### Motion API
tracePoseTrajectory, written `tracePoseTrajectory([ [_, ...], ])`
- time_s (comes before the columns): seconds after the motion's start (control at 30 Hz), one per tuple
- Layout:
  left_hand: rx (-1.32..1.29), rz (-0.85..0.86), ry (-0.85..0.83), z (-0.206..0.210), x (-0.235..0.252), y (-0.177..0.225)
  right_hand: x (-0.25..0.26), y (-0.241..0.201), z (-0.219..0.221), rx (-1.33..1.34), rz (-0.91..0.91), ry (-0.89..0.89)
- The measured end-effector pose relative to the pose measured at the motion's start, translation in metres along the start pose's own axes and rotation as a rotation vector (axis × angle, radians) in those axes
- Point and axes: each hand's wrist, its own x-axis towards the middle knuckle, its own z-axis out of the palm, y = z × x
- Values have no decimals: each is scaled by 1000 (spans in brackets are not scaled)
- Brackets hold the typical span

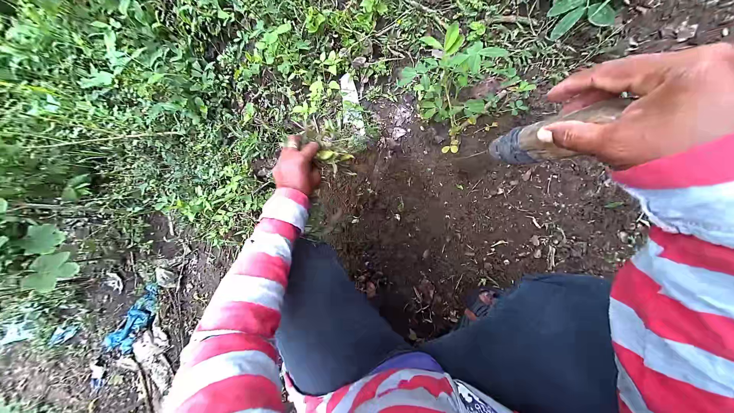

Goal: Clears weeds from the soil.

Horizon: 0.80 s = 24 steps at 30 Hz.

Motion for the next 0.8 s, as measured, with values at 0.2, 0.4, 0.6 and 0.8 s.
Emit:
tracePoseTrajectory([
  [0.2,220,-287,-153,-25,-69,-154,-3,27,-2,48,-4,-15],
  [0.4,-56,-290,-979,14,-70,-121,-2,1,-3,21,-29,-35],
  [0.6,-75,503,-713,78,54,52,-6,-3,-1,-52,53,-44],
  [0.8,5,39,-521,136,113,109,-13,-43,6,-146,181,-21],
])
